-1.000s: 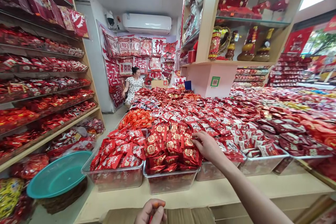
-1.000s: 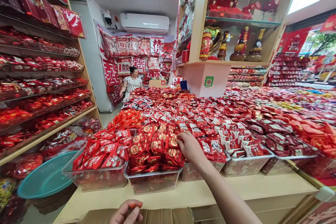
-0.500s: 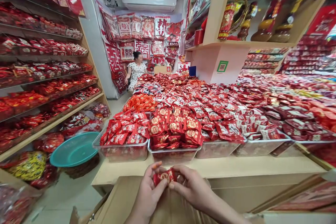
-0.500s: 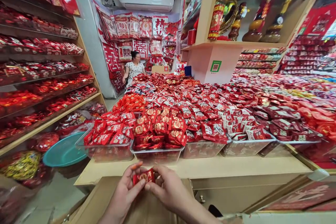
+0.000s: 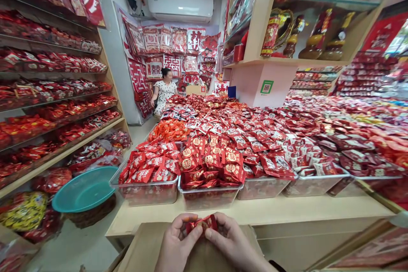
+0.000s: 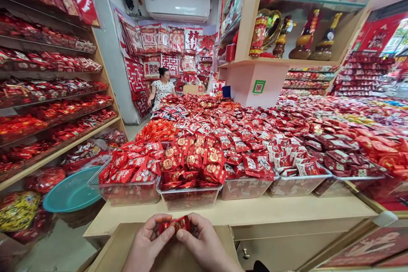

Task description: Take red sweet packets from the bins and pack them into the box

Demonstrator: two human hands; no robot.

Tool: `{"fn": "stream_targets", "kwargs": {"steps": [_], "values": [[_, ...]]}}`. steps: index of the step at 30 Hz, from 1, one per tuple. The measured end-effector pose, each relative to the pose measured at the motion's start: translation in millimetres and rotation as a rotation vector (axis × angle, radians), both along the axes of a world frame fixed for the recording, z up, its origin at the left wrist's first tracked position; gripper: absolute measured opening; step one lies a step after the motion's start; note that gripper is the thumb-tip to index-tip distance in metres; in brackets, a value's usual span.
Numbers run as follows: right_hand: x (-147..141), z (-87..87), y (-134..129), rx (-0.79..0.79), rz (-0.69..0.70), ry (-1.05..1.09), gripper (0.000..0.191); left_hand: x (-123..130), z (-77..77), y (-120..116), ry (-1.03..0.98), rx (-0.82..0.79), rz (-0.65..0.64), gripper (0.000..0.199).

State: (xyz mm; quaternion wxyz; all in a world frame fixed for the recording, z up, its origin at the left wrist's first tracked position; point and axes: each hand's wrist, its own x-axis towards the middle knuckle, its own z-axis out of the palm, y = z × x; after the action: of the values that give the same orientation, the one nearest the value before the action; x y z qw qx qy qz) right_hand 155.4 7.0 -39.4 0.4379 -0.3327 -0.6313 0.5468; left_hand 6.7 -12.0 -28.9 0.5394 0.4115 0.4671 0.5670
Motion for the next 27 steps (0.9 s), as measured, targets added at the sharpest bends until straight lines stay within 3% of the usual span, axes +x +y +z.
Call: {"fn": "stream_targets", "kwargs": {"steps": [4, 7, 11, 13, 15, 18, 20, 27], "values": [[3.9, 3.1, -4.5, 0.097, -0.086, -0.121, 0.019, 4.8, -1.8, -4.6, 0.041, 0.049, -0.012, 0.025], [17.4, 19.3, -2.3, 0.216, -0.205, -0.201, 0.019, 1.0, 6.0, -9.6, 0.160, 0.211, 0.070, 0.027], [48.7, 58.5, 23.5, 0.308, -0.404, -0.214, 0.024, -20.8, 47.8, 12.6, 0.741, 0.509, 0.148, 0.024], [62.5, 79.8, 45.8, 0.325, -0.464, -0.170, 0.029, -30.8, 72.0, 41.4, 1.005, 0.536, 0.193, 0.033], [71.3, 98.0, 70.0, 0.350, -0.501, -0.170, 0.032, -35.0, 88.4, 75.0, 1.256, 0.449, 0.181, 0.049], [74.9, 115.3, 102.1, 0.386, -0.524, -0.252, 0.031, -30.8, 94.9, 114.1, 1.331, 0.396, 0.164, 0.057], [72.8, 120.0, 117.9, 0.408, -0.540, -0.310, 0.030, -25.0, 92.3, 126.0, 1.342, 0.410, 0.144, 0.055], [51.6, 120.9, 142.6, 0.453, -0.515, -0.520, 0.026, -16.2, 94.1, 128.7, 1.332, 0.538, -0.012, 0.040]]}}
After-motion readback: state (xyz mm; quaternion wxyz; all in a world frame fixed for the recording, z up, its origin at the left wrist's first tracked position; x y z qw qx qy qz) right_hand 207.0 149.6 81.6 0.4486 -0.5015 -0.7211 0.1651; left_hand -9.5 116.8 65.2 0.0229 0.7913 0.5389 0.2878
